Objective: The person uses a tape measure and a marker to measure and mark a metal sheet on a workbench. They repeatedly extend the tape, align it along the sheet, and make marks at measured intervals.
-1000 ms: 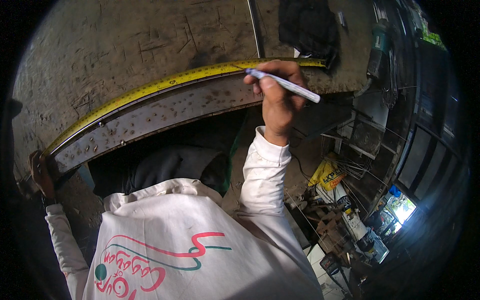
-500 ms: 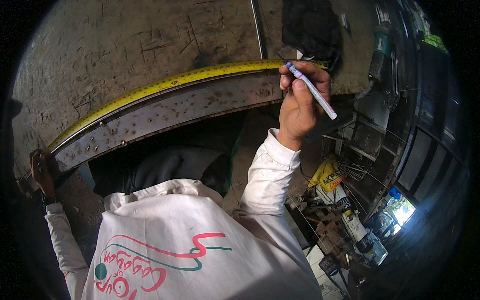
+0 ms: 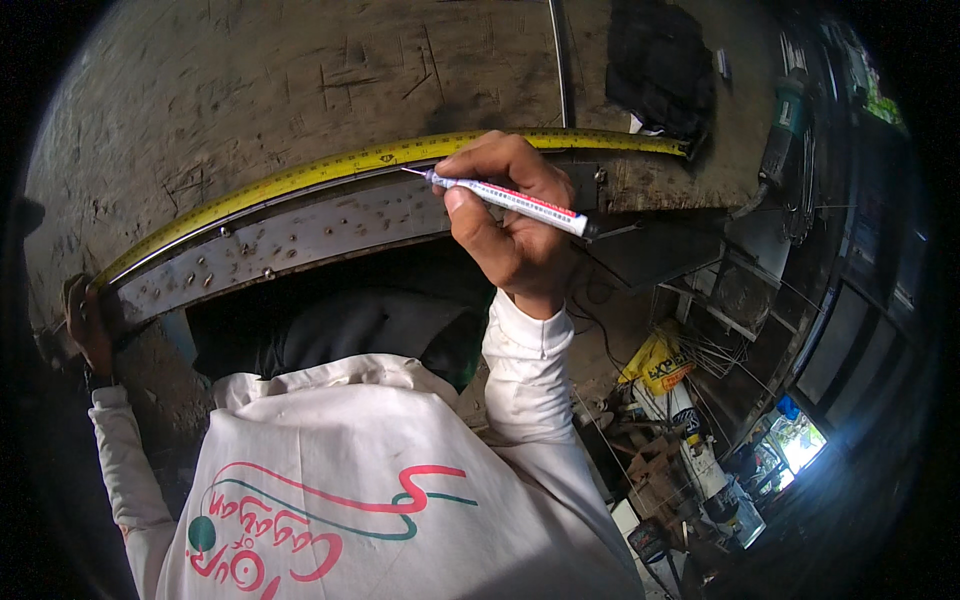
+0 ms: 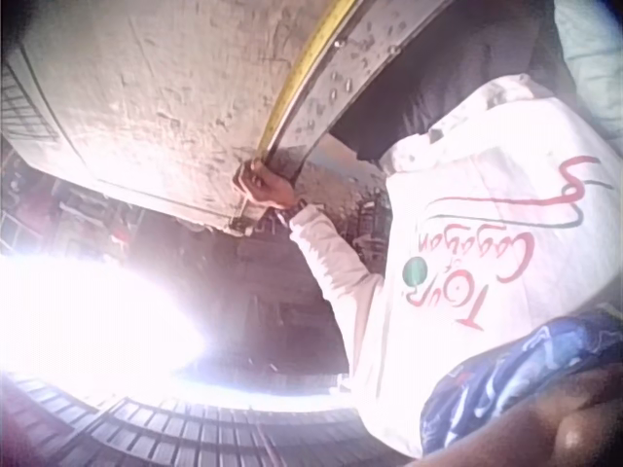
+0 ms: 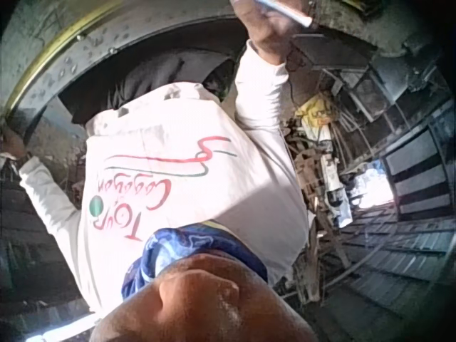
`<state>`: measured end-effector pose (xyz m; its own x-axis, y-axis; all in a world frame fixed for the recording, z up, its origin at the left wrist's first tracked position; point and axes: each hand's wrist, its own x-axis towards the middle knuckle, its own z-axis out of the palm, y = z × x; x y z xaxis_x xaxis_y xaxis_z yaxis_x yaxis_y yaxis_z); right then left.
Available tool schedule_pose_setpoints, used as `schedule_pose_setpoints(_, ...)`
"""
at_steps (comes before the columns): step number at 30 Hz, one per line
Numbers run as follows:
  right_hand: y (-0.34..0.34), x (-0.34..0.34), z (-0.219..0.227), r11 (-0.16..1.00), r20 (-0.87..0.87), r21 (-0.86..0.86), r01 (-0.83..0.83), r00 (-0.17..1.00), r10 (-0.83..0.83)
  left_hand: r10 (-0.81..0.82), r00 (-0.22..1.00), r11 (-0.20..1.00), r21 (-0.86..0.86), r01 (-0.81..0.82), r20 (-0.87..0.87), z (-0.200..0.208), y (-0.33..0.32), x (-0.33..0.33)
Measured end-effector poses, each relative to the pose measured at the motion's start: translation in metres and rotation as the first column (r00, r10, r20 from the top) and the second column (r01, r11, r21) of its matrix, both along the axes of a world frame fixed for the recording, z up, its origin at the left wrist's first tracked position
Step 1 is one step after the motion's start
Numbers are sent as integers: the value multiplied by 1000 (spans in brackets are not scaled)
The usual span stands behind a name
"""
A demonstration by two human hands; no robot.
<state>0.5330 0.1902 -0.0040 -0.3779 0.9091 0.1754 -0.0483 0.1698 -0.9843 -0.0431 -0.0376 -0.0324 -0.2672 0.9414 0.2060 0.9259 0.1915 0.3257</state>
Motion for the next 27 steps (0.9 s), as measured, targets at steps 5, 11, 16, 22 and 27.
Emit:
schedule_pose_setpoints(5,2,5,-2,998,-37,7,59,998,-58,47,998,999,-27,-46,52,0,-4,2)
schedule_pose_setpoints(11,6,15,-7,994,-37,-8,113,993,-114,23,999,999,-44,-22,27,1,-3,0)
schedule_pose_setpoints(16,4,5,-5,998,-5,-1,70,998,-70,18,1000,999,-47,-17,22,0,-6,-6)
schedule_pose_setpoints(22,5,-8,-9,998,6,65,12,1000,-12,4,1000,999,-51,-2,22,-1,-6,-8)
schedule_pose_setpoints(27,4,-12,-10,995,67,103,-1,998,-6,2,1000,998,-59,-2,-1,-1,-7,-10)
